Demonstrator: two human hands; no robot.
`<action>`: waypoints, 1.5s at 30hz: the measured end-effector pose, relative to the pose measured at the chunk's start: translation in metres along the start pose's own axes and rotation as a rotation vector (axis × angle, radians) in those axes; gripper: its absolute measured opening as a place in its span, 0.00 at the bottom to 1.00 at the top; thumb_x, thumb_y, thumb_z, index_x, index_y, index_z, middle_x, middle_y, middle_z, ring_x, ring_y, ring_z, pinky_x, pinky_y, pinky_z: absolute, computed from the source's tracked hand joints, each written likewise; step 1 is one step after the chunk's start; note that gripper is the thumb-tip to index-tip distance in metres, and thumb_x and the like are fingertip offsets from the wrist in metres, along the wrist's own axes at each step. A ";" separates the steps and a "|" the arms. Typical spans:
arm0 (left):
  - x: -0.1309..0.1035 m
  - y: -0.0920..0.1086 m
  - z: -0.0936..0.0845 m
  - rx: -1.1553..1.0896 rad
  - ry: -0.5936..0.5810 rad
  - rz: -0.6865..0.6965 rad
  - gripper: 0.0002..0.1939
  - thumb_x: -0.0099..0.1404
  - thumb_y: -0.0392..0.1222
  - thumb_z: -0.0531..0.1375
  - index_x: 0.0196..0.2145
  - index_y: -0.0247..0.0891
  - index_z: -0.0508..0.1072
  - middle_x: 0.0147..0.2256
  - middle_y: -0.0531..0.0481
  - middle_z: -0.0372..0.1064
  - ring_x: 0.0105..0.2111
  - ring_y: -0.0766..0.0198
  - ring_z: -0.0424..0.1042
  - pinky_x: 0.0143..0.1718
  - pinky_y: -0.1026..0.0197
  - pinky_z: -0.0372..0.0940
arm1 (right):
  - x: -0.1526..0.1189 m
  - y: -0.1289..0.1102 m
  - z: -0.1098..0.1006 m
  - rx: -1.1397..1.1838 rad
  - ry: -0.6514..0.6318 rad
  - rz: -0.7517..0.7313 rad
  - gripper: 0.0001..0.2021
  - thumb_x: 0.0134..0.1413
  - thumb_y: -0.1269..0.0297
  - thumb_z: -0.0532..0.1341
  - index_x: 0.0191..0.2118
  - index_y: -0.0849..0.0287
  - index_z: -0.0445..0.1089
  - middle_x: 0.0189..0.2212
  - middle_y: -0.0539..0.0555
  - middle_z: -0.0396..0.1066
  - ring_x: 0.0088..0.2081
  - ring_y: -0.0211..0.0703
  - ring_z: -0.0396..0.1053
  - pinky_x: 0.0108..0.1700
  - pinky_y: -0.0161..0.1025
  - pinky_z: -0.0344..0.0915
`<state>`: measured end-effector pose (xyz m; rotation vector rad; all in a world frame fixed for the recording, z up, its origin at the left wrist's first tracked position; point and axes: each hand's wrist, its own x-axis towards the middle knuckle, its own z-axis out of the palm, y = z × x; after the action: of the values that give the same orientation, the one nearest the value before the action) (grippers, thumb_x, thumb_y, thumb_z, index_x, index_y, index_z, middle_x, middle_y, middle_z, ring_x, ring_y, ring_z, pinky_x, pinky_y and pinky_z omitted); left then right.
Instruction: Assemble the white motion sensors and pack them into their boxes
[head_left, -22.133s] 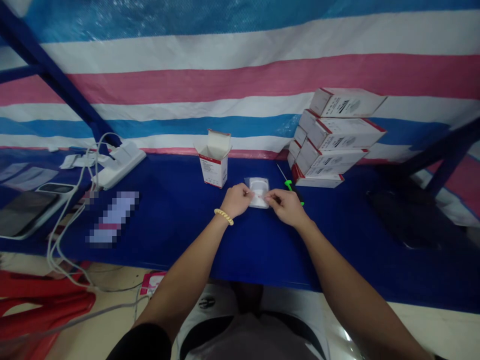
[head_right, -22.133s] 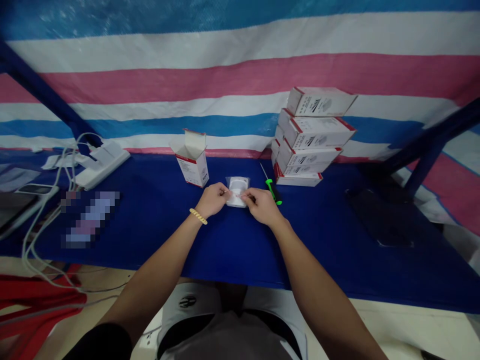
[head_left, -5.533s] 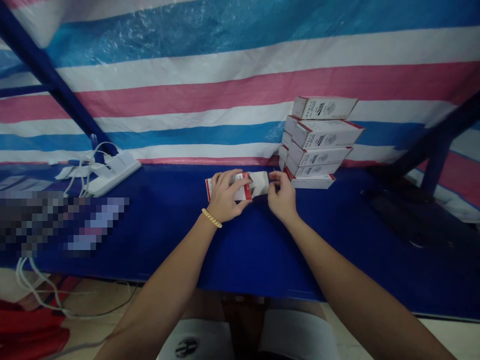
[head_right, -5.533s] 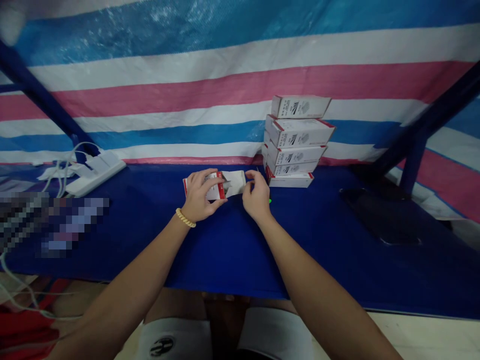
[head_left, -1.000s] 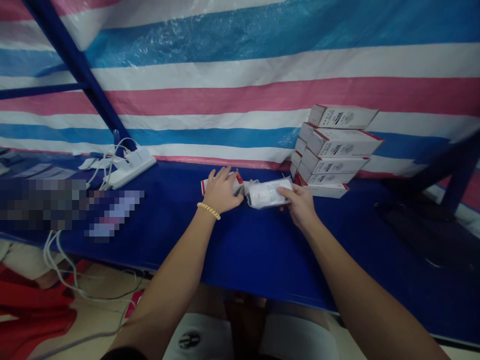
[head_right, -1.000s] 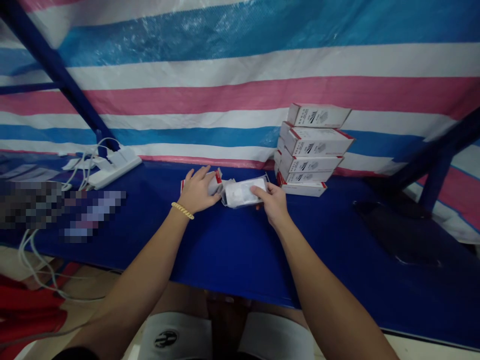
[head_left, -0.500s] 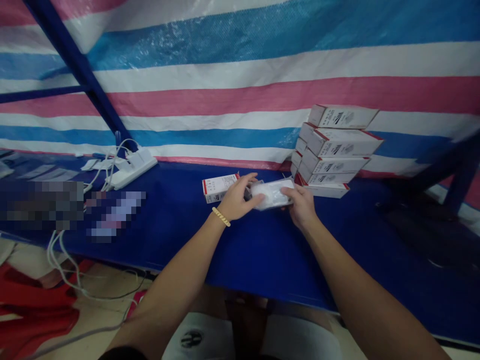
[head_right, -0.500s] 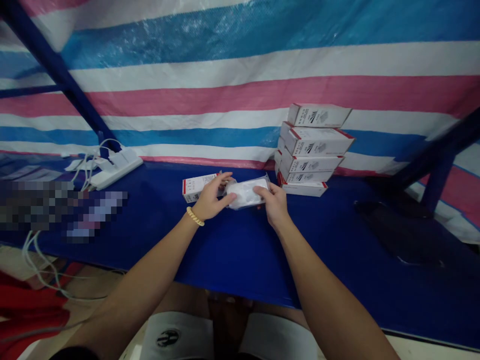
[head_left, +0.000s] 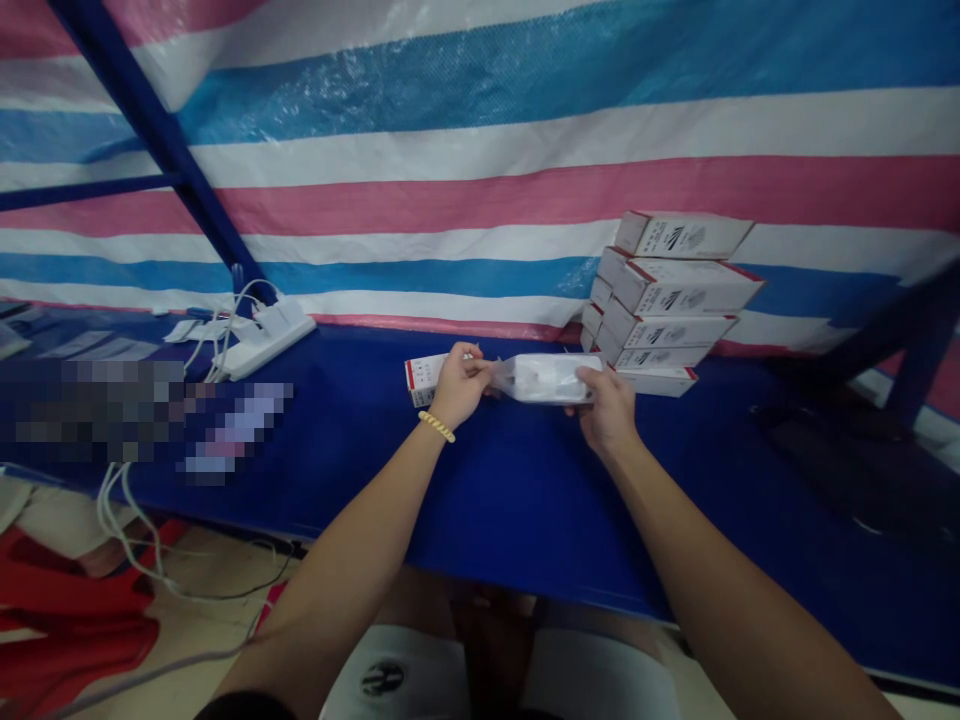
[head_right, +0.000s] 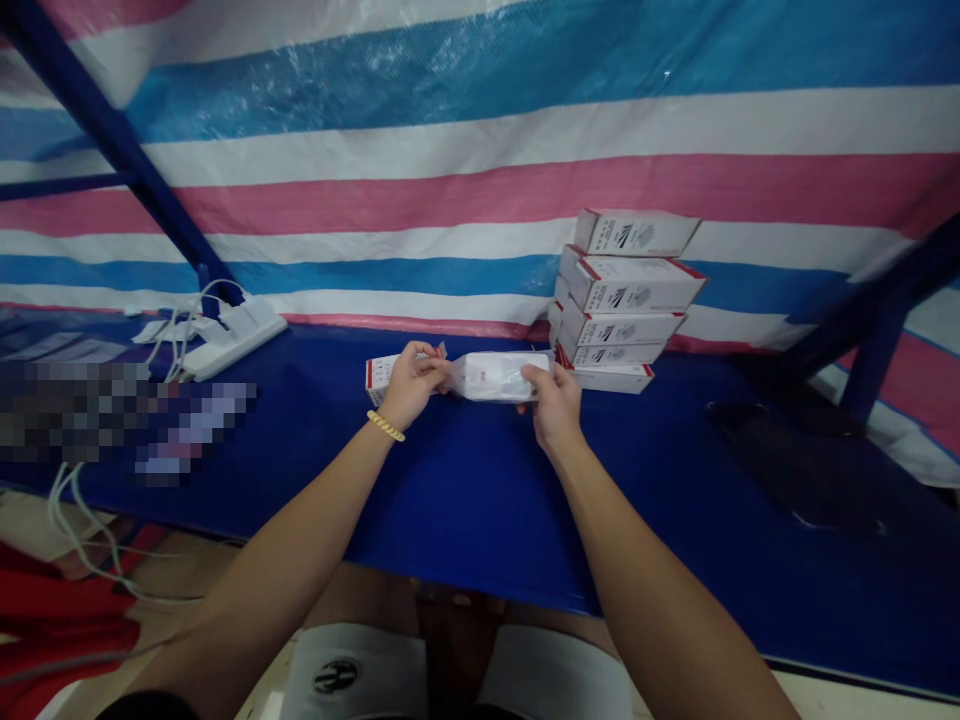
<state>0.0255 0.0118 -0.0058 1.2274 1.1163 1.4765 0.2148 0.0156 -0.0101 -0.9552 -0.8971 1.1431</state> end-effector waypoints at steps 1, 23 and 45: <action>0.000 0.000 -0.001 0.001 0.020 0.038 0.14 0.52 0.32 0.61 0.31 0.40 0.58 0.29 0.52 0.72 0.25 0.66 0.71 0.25 0.64 0.63 | 0.001 0.000 0.000 0.007 0.007 -0.002 0.13 0.35 0.57 0.65 0.26 0.57 0.63 0.17 0.44 0.61 0.17 0.34 0.58 0.12 0.32 0.54; -0.010 0.001 0.002 0.165 -0.359 0.043 0.17 0.56 0.52 0.66 0.34 0.33 0.77 0.32 0.46 0.72 0.26 0.68 0.66 0.26 0.64 0.64 | -0.008 -0.004 -0.002 0.020 -0.164 -0.057 0.16 0.36 0.55 0.66 0.33 0.57 0.67 0.22 0.46 0.65 0.21 0.35 0.62 0.16 0.33 0.59; 0.005 0.014 -0.011 -0.476 0.149 0.160 0.15 0.52 0.49 0.68 0.29 0.33 0.75 0.31 0.47 0.73 0.33 0.64 0.72 0.37 0.60 0.68 | 0.014 -0.009 -0.006 0.198 0.198 0.011 0.18 0.45 0.51 0.68 0.32 0.57 0.62 0.24 0.46 0.71 0.26 0.38 0.75 0.23 0.33 0.72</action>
<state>0.0132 0.0127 0.0073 0.8969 0.7081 1.8491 0.2261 0.0274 -0.0023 -0.8938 -0.6081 1.1030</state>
